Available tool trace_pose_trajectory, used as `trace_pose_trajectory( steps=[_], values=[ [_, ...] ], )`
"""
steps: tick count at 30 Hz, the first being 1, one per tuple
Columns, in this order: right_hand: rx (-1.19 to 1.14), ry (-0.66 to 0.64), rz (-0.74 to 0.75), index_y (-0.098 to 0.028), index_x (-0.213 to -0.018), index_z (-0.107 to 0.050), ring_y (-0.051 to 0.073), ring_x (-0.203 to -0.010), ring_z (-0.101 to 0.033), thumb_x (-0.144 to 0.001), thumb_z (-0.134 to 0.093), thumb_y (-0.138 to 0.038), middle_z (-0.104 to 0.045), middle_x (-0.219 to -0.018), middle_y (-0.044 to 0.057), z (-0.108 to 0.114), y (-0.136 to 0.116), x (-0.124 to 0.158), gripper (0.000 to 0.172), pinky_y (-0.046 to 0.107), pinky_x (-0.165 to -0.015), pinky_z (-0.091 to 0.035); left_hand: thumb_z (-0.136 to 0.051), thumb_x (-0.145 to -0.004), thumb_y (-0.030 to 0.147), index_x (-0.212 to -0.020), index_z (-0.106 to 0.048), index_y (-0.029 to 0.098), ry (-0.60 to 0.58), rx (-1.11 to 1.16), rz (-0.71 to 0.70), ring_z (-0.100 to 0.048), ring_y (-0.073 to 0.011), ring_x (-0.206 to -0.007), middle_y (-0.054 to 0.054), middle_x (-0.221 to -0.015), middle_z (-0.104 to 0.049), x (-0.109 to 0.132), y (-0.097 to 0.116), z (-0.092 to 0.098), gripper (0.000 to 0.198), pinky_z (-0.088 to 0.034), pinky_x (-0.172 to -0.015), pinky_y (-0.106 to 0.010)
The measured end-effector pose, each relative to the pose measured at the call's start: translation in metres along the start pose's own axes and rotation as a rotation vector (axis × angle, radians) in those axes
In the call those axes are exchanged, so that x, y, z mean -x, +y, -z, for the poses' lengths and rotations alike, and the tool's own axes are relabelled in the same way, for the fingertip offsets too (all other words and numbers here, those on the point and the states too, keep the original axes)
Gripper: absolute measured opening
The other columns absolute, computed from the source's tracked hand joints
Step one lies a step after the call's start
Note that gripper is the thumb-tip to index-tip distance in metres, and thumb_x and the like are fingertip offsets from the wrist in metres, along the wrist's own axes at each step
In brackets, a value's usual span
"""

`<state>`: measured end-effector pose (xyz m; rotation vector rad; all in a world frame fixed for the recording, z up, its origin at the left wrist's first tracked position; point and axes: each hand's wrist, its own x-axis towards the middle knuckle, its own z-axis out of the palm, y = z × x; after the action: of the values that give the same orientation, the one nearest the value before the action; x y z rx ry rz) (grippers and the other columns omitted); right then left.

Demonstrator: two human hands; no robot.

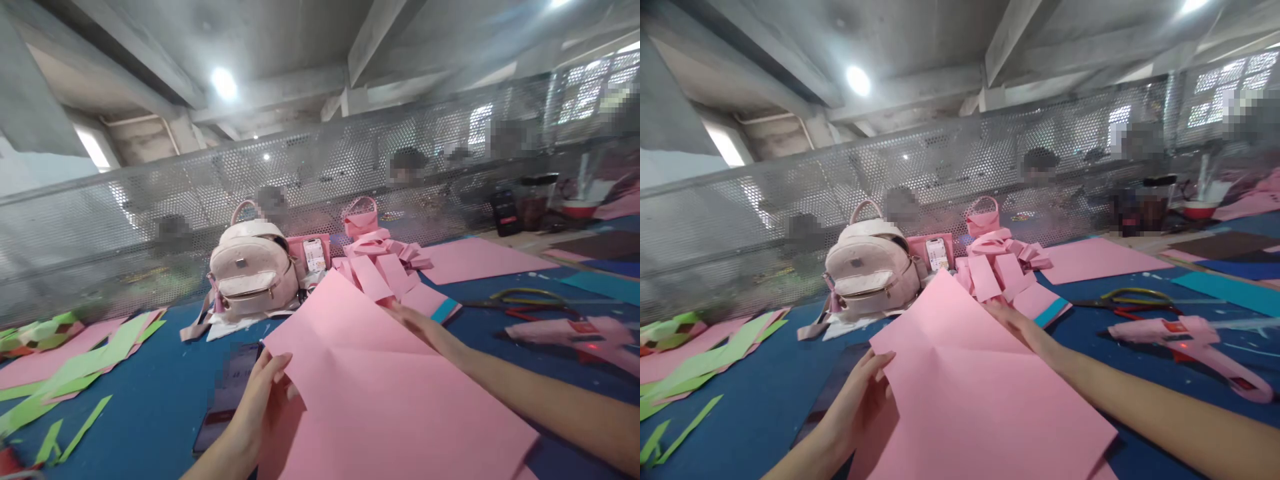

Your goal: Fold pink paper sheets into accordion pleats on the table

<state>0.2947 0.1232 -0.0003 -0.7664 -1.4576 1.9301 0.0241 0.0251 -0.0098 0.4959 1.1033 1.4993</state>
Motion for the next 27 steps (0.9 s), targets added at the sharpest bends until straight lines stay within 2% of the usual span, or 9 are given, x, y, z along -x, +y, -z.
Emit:
trace_pose_trajectory(
  steps=[4,6,9,11,14,17,19,22,27],
  values=[
    [0.031,0.063,-0.116,-0.021,-0.131,-0.058,0.028,-0.096,-0.072,-0.074,-0.076,-0.029,-0.074,-0.112,0.009,-0.004,0.014,0.005,0.061,0.038,-0.086,-0.056,-0.08,-0.079,0.035,-0.133,-0.054,0.03,-0.153,-0.096,-0.106,-0.07,-0.0176,-0.093,-0.006,-0.118,-0.067,0.004,-0.002,0.001,0.06,-0.054,-0.067,-0.019],
    [0.074,0.054,-0.111,-0.019,-0.133,-0.056,0.028,-0.097,-0.072,-0.073,-0.075,-0.027,-0.074,-0.111,0.01,-0.006,0.018,0.007,0.064,0.039,-0.086,-0.057,-0.068,-0.089,0.043,-0.15,-0.03,0.04,-0.29,-0.229,-0.276,-0.056,-0.0268,-0.126,-0.008,-0.153,-0.042,0.004,-0.001,0.005,0.072,-0.056,-0.084,-0.027],
    [0.156,0.039,-0.096,-0.018,-0.132,-0.057,0.029,-0.105,-0.069,-0.074,-0.073,-0.029,-0.073,-0.115,0.011,-0.006,0.019,0.009,0.062,0.041,-0.093,-0.054,-0.047,-0.102,0.034,-0.154,-0.011,0.047,-0.504,-0.555,-0.659,-0.033,-0.0312,-0.145,-0.004,-0.167,-0.008,0.003,0.003,0.013,0.065,-0.05,-0.101,-0.04],
    [0.252,0.028,-0.099,-0.017,-0.13,-0.06,0.03,-0.109,-0.067,-0.075,-0.071,-0.031,-0.071,-0.118,0.011,-0.004,0.017,0.01,0.058,0.041,-0.096,-0.053,-0.037,-0.103,0.02,-0.154,-0.022,0.043,-0.577,-0.883,-0.969,-0.022,-0.0318,-0.149,-0.004,-0.167,-0.002,0.002,0.005,0.017,0.057,-0.042,-0.109,-0.046],
    [0.461,-0.007,-0.145,-0.018,-0.13,-0.061,0.03,-0.115,-0.064,-0.078,-0.064,-0.03,-0.068,-0.125,0.011,0.0,0.014,0.012,0.053,0.042,-0.096,-0.052,-0.042,-0.098,0.009,-0.136,-0.054,0.028,-0.47,-1.311,-1.375,-0.016,-0.0352,-0.15,-0.01,-0.166,-0.007,0.003,0.008,0.017,0.045,-0.03,-0.115,-0.055],
    [0.73,-0.024,-0.098,-0.02,-0.133,-0.06,0.032,-0.122,-0.059,-0.081,-0.059,-0.028,-0.063,-0.134,0.011,0.003,0.013,0.013,0.053,0.044,-0.099,-0.05,-0.051,-0.096,0.009,-0.103,-0.067,0.02,-0.4,-1.419,-1.658,-0.041,-0.0312,-0.14,-0.014,-0.151,-0.044,0.008,0.011,0.01,0.021,-0.02,-0.117,-0.059],
    [0.905,0.01,-0.001,-0.018,-0.134,-0.059,0.034,-0.128,-0.054,-0.08,-0.056,-0.025,-0.058,-0.14,0.013,0.003,0.013,0.012,0.054,0.047,-0.106,-0.044,-0.053,-0.096,0.012,-0.09,-0.067,0.019,-0.486,-1.435,-1.761,-0.06,-0.024,-0.121,-0.009,-0.127,-0.067,0.013,0.012,0.003,0.017,-0.03,-0.115,-0.05],
    [1.089,0.09,0.147,-0.017,-0.139,-0.054,0.033,-0.134,-0.048,-0.078,-0.053,-0.019,-0.052,-0.147,0.013,0.002,0.011,0.008,0.061,0.048,-0.113,-0.035,-0.053,-0.096,0.011,-0.087,-0.067,0.015,-0.621,-1.461,-1.824,-0.07,-0.0166,-0.091,-0.004,-0.097,-0.076,0.02,0.007,-0.004,0.017,-0.05,-0.091,-0.031],
    [1.145,0.134,0.341,-0.023,-0.139,-0.052,0.026,-0.133,-0.05,-0.088,-0.048,-0.021,-0.053,-0.146,0.008,-0.015,-0.005,0.018,0.052,0.042,-0.111,-0.038,-0.044,-0.094,0.003,-0.077,-0.064,0.013,-0.515,-1.576,-1.986,-0.073,-0.0181,-0.072,-0.005,-0.074,-0.074,0.033,-0.008,-0.008,0.028,-0.053,-0.068,-0.031]
  ],
)
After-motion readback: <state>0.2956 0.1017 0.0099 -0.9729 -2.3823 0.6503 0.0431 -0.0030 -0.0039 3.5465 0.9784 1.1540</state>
